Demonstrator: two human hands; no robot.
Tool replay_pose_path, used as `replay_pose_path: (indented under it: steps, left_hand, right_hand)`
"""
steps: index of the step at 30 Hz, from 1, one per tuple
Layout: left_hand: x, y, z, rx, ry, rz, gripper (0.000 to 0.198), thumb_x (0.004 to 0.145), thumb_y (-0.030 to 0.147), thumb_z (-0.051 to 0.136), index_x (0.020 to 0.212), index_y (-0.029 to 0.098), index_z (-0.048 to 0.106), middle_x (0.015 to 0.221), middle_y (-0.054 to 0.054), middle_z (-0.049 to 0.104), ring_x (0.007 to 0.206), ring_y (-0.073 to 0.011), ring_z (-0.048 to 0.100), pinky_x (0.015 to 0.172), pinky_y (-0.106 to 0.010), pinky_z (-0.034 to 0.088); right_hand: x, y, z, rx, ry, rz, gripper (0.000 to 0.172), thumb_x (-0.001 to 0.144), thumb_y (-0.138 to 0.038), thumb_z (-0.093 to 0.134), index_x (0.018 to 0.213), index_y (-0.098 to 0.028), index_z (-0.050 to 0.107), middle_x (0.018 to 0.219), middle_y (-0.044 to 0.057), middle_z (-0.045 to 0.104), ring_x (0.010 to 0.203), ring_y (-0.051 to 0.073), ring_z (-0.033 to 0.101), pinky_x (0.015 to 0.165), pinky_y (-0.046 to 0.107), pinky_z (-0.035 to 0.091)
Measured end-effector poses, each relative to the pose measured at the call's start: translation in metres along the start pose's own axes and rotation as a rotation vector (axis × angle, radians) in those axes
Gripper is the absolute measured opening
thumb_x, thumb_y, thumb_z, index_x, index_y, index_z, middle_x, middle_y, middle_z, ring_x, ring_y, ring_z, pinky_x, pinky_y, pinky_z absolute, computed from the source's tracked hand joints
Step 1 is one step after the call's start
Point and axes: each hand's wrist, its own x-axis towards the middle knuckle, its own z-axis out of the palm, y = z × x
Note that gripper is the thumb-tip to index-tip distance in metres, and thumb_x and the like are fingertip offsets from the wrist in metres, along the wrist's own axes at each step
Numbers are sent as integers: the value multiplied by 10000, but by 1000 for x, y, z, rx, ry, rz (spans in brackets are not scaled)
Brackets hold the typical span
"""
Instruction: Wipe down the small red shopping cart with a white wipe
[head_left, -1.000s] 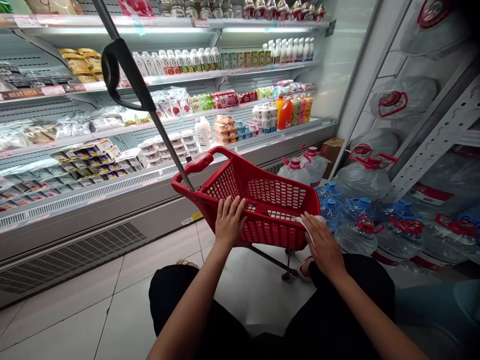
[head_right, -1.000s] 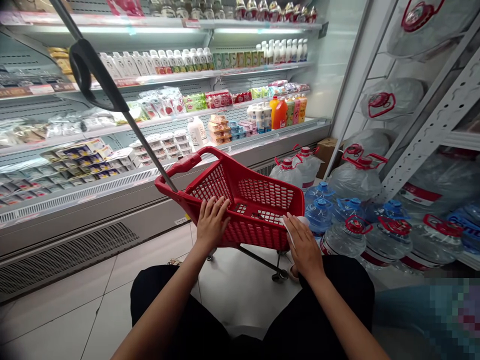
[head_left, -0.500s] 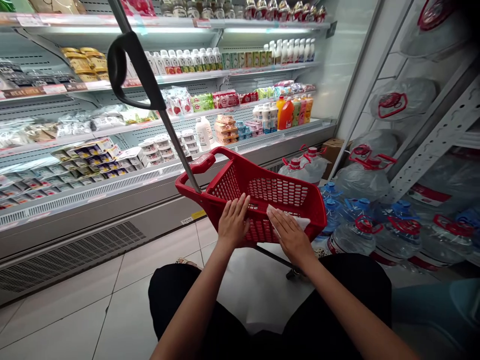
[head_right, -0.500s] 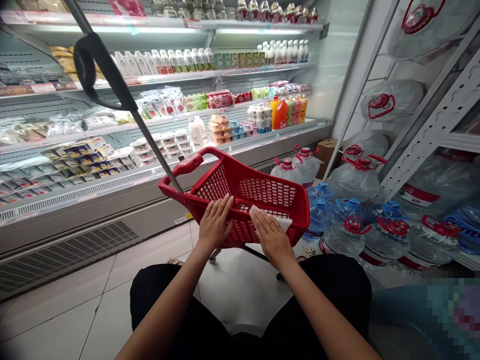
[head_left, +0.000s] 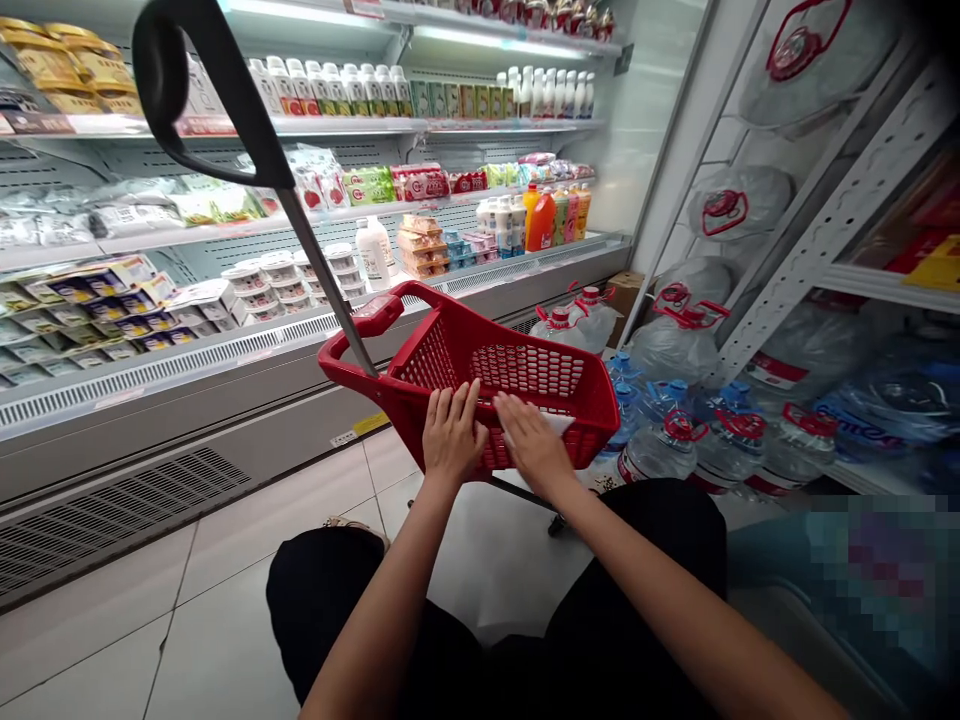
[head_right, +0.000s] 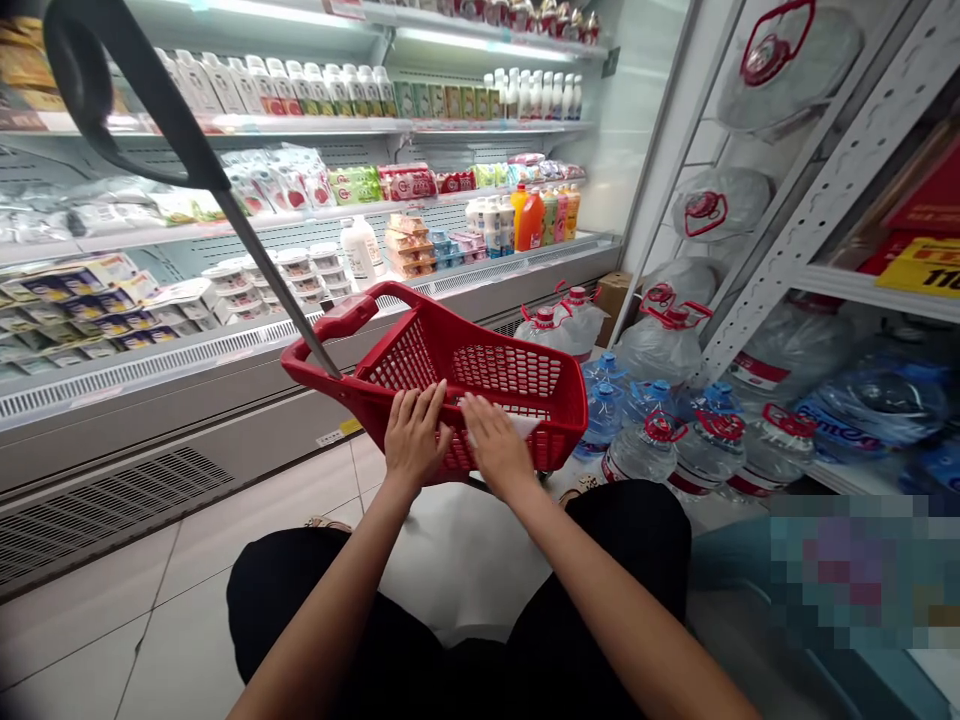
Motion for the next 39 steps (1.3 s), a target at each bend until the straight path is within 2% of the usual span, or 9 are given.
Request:
replay_pose_path:
  steps: [5, 10, 14, 17, 20, 24, 30, 33, 39]
  left_hand:
    - [2, -15, -6, -20, 31, 24, 805, 923, 84, 379, 1690, 141, 141, 1656, -98, 438, 1445, -238, 515, 1274, -436, 325]
    - [18, -48, -31, 25, 21, 98, 558, 972, 198, 459, 1528, 210, 504, 1667, -71, 424, 1494, -289, 454, 1290, -510, 280]
    - [25, -62, -38, 79, 55, 29, 352, 998, 277, 475, 1268, 198, 687, 1297, -115, 712, 1352, -325, 552, 1289, -575, 240]
    - [25, -59, -33, 95, 60, -8, 305, 991, 286, 469, 1145, 193, 716, 1081, -108, 736, 1197, -320, 604, 1263, -557, 283]
    - [24, -53, -29, 84, 81, -20, 339, 967, 268, 482, 1219, 160, 683, 1111, -114, 729, 1175, -310, 601, 1251, -517, 302]
    - [25, -51, -32, 34, 65, -38, 454, 935, 242, 492, 1359, 119, 600, 1277, -136, 706, 1232, -308, 591, 1247, -491, 307]
    - [23, -56, -36, -52, 42, -52, 601, 930, 209, 424, 1517, 86, 449, 1488, -170, 606, 1345, -289, 567, 1237, -482, 330]
    - [20, -57, -36, -49, 49, -40, 607, 926, 198, 417, 1519, 72, 448, 1528, -178, 573, 1384, -285, 549, 1251, -472, 315]
    - [15, -53, -34, -30, 40, -47, 605, 924, 187, 432, 1523, 107, 454, 1579, -159, 526, 1435, -276, 511, 1286, -470, 263]
  right_hand:
    - [38, -38, 16, 76, 15, -50, 664, 1021, -135, 339, 1675, -114, 224, 1714, 84, 315, 1581, 220, 287, 1319, 439, 236]
    - [-13, 5, 3, 8, 49, -7, 739, 1002, -98, 340, 1699, -209, 119, 1723, 43, 306, 1585, 218, 274, 1312, 480, 239]
    - [-59, 45, -10, -42, 82, 124, 759, 1011, -123, 344, 1702, -264, 65, 1720, 31, 315, 1584, 230, 277, 1303, 513, 248]
    - [-69, 53, -12, -50, 123, 194, 743, 1020, -148, 340, 1703, -262, 72, 1709, 35, 339, 1575, 237, 298, 1299, 528, 251]
    - [-50, 38, -6, -28, 137, 170, 738, 1014, -144, 346, 1703, -230, 96, 1693, 49, 371, 1565, 238, 315, 1307, 523, 233]
    - [11, -16, 8, 97, 78, -6, 757, 977, -128, 394, 1694, -162, 153, 1703, 87, 347, 1568, 250, 310, 1310, 504, 238]
    - [82, -76, 22, 318, 91, -69, 581, 1019, -175, 351, 1593, -115, 423, 1605, 117, 503, 1501, 234, 427, 1284, 460, 308]
    - [66, -61, 20, 290, 99, -94, 624, 997, -150, 375, 1621, -150, 377, 1612, 102, 495, 1497, 235, 429, 1272, 471, 324]
    - [-17, 6, -1, 31, 105, -17, 774, 965, -92, 384, 1695, -225, 165, 1671, 57, 414, 1547, 238, 356, 1283, 491, 286]
